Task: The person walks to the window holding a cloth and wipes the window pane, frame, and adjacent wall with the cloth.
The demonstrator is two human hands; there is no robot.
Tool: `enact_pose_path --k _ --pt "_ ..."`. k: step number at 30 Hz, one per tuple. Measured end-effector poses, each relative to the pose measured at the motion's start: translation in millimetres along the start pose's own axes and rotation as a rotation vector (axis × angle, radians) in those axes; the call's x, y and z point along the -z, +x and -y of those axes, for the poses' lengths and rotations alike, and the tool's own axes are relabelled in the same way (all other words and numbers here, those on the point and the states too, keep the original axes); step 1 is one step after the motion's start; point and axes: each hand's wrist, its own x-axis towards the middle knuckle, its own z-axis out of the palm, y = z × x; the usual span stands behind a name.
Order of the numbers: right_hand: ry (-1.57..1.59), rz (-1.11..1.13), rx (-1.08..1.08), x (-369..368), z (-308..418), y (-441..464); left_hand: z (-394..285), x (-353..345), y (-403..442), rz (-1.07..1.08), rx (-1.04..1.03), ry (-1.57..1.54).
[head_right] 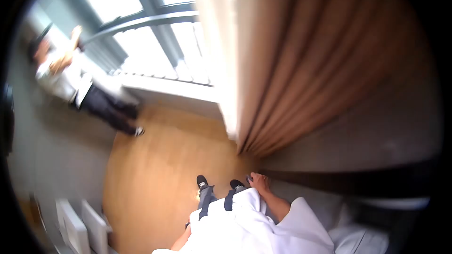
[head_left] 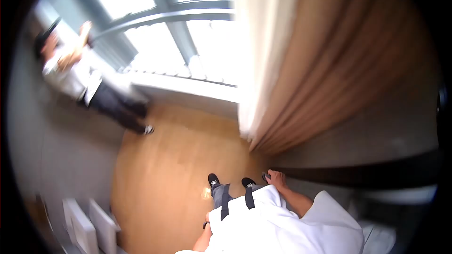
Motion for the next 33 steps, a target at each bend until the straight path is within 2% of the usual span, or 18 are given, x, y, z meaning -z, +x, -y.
enact_pose_path --k 2,5,7,10,11,12,13,15,17,19,20,22,24,26,27,29,31,33 --pt "0.054 -0.17 -0.06 -20 -5 -13 -36 29 41 0.128 -0.094 0.149" --pt "0.05 -0.251 -0.416 -35 17 -61 -93 78 99 0.338 -0.215 0.395" --pt "0.043 -0.39 -0.609 -60 38 -101 -139 106 132 0.448 -0.27 0.551" --pt "0.098 -0.514 -0.829 -86 76 -141 -211 120 176 0.515 -0.227 0.759" --pt "0.167 -0.536 -0.896 -93 93 -159 -249 120 158 0.521 -0.186 0.857" --pt "0.174 -0.57 -0.946 -105 103 -169 -257 118 176 0.537 -0.12 0.779" --pt "0.192 -0.588 -0.995 -119 113 -186 -268 112 182 0.571 -0.156 0.818" --pt "0.218 -0.662 -1.096 -127 135 -212 -287 91 199 0.67 -0.363 1.022" --pt "0.266 -0.612 -1.251 -117 173 -239 -302 69 218 0.762 -0.578 1.211" --pt "0.287 -0.64 -1.352 -131 190 -254 -285 30 277 0.901 -0.418 0.942" --pt "0.299 -0.63 -1.405 -136 191 -258 -292 7 273 1.011 -0.359 0.907" --pt "0.388 -0.658 -1.467 -135 195 -270 -308 -33 241 1.151 -0.613 1.146" --pt "0.47 -0.657 -1.526 -135 202 -282 -318 -63 204 1.265 -0.803 1.24" --pt "0.488 -0.678 -1.526 -137 198 -287 -316 -87 168 1.393 -0.824 1.06" --pt "0.339 -0.718 -1.509 -148 189 -290 -314 -104 159 1.487 -0.806 1.005" --pt "0.352 -0.775 -1.499 -141 180 -294 -305 -126 145 1.485 -0.826 1.012" --pt "0.44 -0.764 -1.49 -129 169 -294 -306 -119 124 1.321 -0.698 1.093" --pt "0.504 -0.725 -1.472 -118 149 -306 -300 -112 115 1.321 -0.638 0.965"
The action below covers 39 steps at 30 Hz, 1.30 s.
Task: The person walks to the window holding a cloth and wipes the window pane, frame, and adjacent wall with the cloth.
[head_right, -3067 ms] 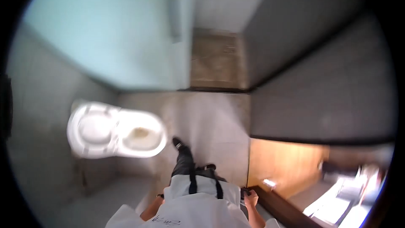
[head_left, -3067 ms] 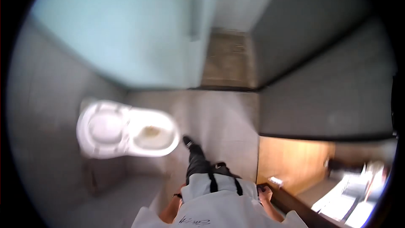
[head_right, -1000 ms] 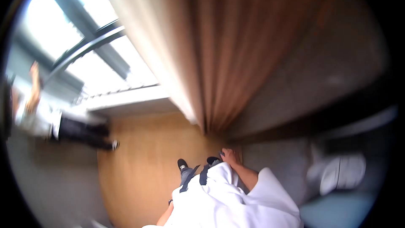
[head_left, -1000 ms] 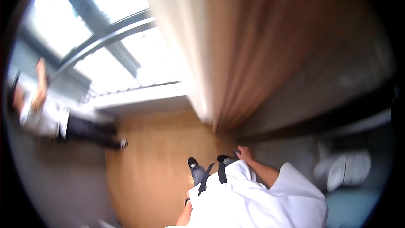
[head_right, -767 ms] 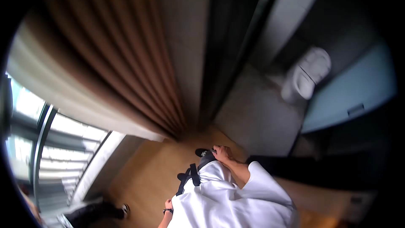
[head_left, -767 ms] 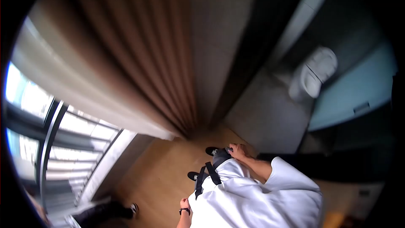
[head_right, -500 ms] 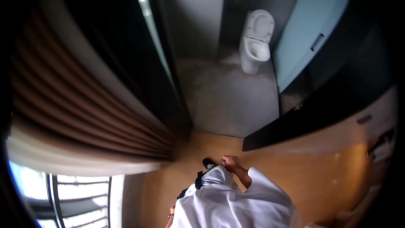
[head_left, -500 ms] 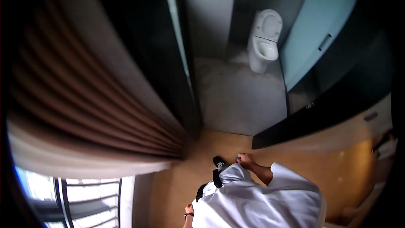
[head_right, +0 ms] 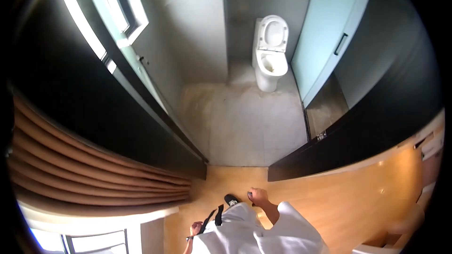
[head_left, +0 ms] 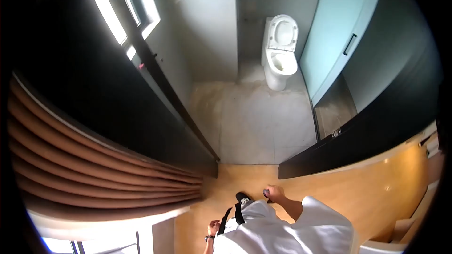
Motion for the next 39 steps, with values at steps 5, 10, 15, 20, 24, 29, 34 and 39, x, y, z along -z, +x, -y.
enact_pose_path --k 5,10,15,20,24,29,34,39 --pt "-0.1 -0.139 0.249 -15 23 39 22 9 -16 -0.134 0.265 -0.26" --pt "-0.034 -0.099 0.591 -16 120 38 -37 21 -49 -0.247 0.213 -0.338" --pt "0.226 0.192 0.923 -51 263 -17 -80 63 -84 -0.272 -0.125 -0.155" --pt "0.383 0.547 1.202 -103 401 -119 -105 139 -168 -0.396 -0.231 -0.456" --pt "0.363 0.8 1.24 -137 466 -213 -56 184 -238 -0.63 -0.338 -0.677" --pt "0.362 1.172 1.159 -180 526 -287 -97 271 -338 -0.95 -0.656 -0.786" --pt "0.631 1.129 1.203 -224 565 -312 -149 336 -358 -0.811 -0.752 -0.648" --pt "1.225 1.062 0.773 -207 679 -303 -178 428 -375 -0.895 -0.841 -0.206"
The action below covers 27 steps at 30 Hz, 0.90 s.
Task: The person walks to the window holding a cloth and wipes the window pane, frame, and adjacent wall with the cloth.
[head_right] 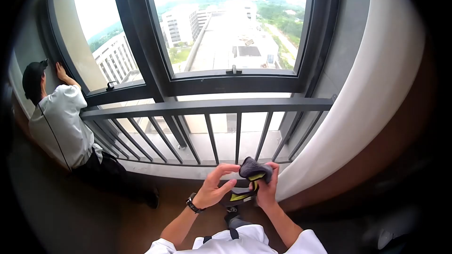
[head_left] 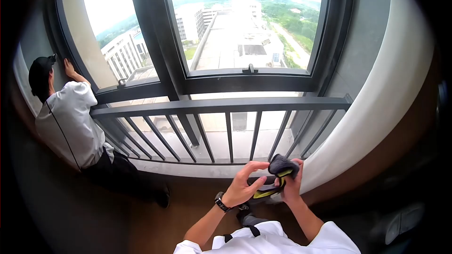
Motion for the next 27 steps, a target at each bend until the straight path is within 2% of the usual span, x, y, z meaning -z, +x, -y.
enact_pose_path --k 1,3,4,6,8,12,13,15,17,18,20,21,22,24,26,27 --pt "0.015 -0.059 0.084 -11 24 29 -3 23 19 -0.028 -0.154 0.314" --pt "0.042 -0.281 0.135 -32 71 91 4 71 49 -0.187 -0.153 0.47" --pt "-0.038 -0.27 0.219 -26 89 126 8 100 64 -0.287 -0.182 0.529" --pt "0.036 -0.339 0.429 -54 127 183 14 158 95 -0.48 -0.197 0.655" --pt "0.056 -0.403 0.513 -61 145 240 15 210 125 -0.629 -0.236 0.836" --pt "-0.004 -0.496 0.796 -81 163 362 45 267 165 -0.669 -0.149 1.007" --pt "-0.035 -0.407 0.762 -93 172 379 57 274 171 -0.664 -0.115 1.034" --pt "-0.082 -0.42 0.85 -124 186 429 72 274 181 -0.688 -0.057 1.14" --pt "-0.291 -0.317 1.008 -126 189 490 71 265 187 -0.749 -0.047 1.197" --pt "-0.393 -0.309 1.224 -130 192 529 73 265 188 -0.755 -0.01 1.17" --pt "-0.624 -0.338 1.384 -167 200 562 76 266 188 -0.802 0.021 1.132" --pt "-0.714 -0.385 1.402 -186 198 580 76 265 189 -0.813 0.019 1.13" --pt "-0.636 -0.355 1.472 -213 194 591 79 268 188 -0.807 0.017 1.14" --pt "-0.878 -0.166 1.553 -231 174 645 84 271 183 -0.782 0.0 1.151" --pt "-1.256 -0.077 1.551 -265 145 667 83 274 180 -0.733 -0.017 1.156" --pt "-1.479 -0.195 1.671 -274 127 670 82 275 178 -0.698 -0.011 1.158"
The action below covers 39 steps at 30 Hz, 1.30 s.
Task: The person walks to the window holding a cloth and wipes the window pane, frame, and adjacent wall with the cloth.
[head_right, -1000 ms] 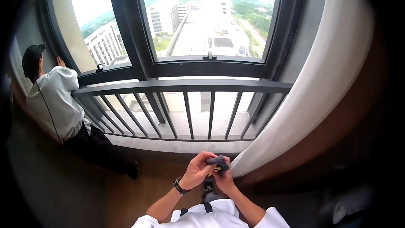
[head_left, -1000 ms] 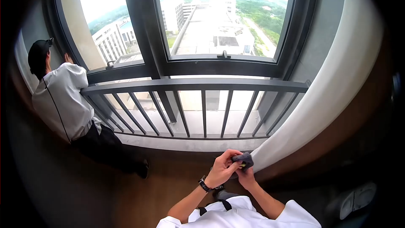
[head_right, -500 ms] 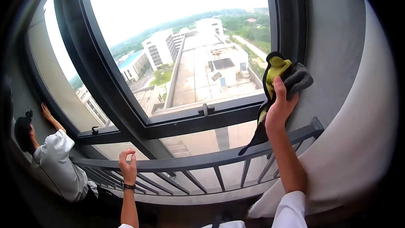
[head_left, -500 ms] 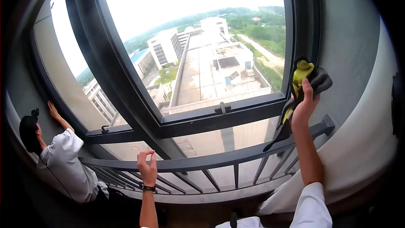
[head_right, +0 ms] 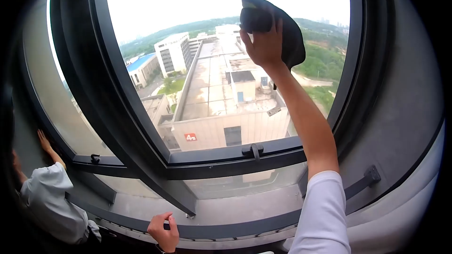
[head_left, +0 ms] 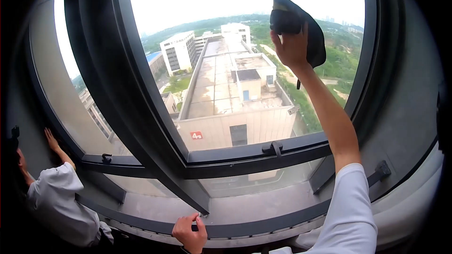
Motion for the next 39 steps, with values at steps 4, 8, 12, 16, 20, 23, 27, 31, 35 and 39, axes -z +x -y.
enact_pose_path --k 4,8,12,16,20,23,27,31,35,39 --pt "0.035 0.211 0.116 -18 61 -57 0 9 0 0.058 -0.117 0.035" --pt "-0.071 0.22 0.256 -32 63 -37 -6 18 10 0.068 -0.158 -0.09" --pt "0.001 -0.223 0.17 -44 19 140 -3 16 10 0.113 -0.154 -0.08" --pt "-0.47 -0.336 0.449 -61 -8 147 7 16 10 0.072 -0.2 -0.15" --pt "-0.092 0.07 0.253 -29 61 -12 6 23 19 0.031 -0.297 -0.227" --pt "0.092 0.449 0.199 -8 71 -107 5 27 18 0.071 -0.314 -0.285" --pt "0.118 0.488 0.206 -7 67 -122 7 24 17 0.094 -0.312 -0.295" --pt "0.044 0.383 0.297 -12 73 -69 6 21 19 0.084 -0.314 -0.248" --pt "0.208 0.315 0.266 -26 110 -62 -5 17 24 0.064 -0.18 -0.226" --pt "0.328 0.519 0.512 -30 152 -143 -8 15 21 0.046 -0.084 -0.148"
